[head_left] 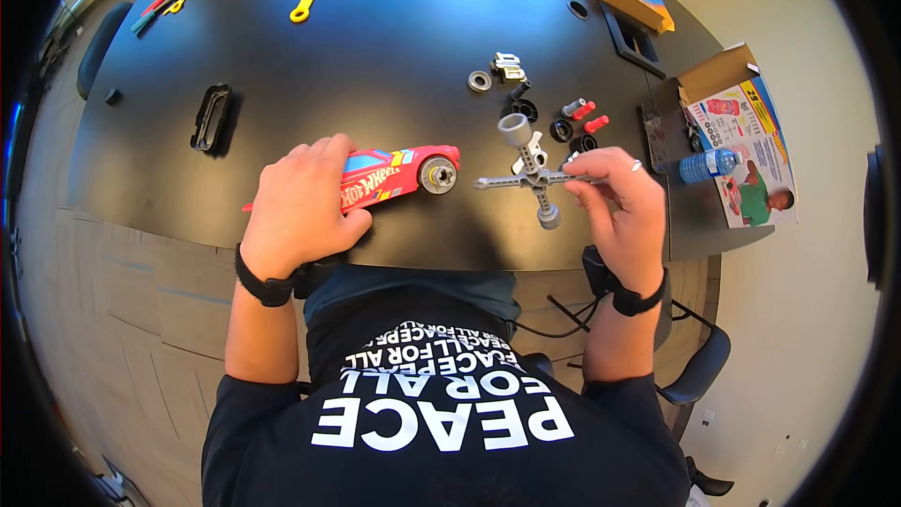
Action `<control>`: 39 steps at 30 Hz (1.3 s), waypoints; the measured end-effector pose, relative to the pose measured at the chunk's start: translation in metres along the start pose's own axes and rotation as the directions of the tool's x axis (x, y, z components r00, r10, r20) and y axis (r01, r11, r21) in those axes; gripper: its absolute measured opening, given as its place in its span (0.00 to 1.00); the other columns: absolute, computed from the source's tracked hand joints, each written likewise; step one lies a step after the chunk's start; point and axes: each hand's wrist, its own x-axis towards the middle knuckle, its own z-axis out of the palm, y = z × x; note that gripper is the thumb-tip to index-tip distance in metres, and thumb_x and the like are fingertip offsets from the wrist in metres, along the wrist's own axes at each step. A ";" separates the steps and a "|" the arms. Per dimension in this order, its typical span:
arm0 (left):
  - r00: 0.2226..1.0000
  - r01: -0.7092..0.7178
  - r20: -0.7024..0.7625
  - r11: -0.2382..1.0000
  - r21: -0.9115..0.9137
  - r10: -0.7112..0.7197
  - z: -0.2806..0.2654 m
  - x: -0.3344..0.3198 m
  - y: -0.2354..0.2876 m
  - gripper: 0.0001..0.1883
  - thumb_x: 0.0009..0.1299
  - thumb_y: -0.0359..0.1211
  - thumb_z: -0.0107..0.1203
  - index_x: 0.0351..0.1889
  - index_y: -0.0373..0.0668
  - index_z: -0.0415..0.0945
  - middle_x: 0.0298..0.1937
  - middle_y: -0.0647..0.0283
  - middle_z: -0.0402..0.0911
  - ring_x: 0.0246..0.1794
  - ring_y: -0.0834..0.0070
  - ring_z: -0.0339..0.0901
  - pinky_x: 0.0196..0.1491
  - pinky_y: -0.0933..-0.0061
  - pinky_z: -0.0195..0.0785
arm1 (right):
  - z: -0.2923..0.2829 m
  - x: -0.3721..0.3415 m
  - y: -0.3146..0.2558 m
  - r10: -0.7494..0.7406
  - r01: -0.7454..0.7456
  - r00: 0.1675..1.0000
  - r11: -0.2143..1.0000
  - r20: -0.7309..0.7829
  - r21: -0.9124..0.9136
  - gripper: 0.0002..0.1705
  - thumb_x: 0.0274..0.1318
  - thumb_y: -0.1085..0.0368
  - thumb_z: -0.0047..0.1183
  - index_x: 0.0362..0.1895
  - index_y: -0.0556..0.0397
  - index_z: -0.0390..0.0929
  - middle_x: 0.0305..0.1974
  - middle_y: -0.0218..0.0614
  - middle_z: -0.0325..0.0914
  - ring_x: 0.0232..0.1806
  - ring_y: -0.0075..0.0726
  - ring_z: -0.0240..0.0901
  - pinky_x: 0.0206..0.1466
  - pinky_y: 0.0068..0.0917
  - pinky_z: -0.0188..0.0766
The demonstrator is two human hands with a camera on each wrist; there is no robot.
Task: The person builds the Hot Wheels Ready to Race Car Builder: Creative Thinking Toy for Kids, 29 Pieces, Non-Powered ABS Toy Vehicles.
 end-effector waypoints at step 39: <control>1.000 0.004 -0.010 1.000 0.026 -0.004 0.003 0.000 0.000 0.23 0.57 0.36 0.66 0.50 0.40 0.78 0.43 0.52 0.86 0.43 0.46 0.84 0.45 0.45 0.78 | 0.028 0.040 -0.086 -0.292 0.387 0.896 0.883 0.335 -0.266 0.13 0.65 0.67 0.75 0.50 0.51 0.86 0.35 0.38 0.78 0.32 0.50 0.80 0.35 0.43 0.76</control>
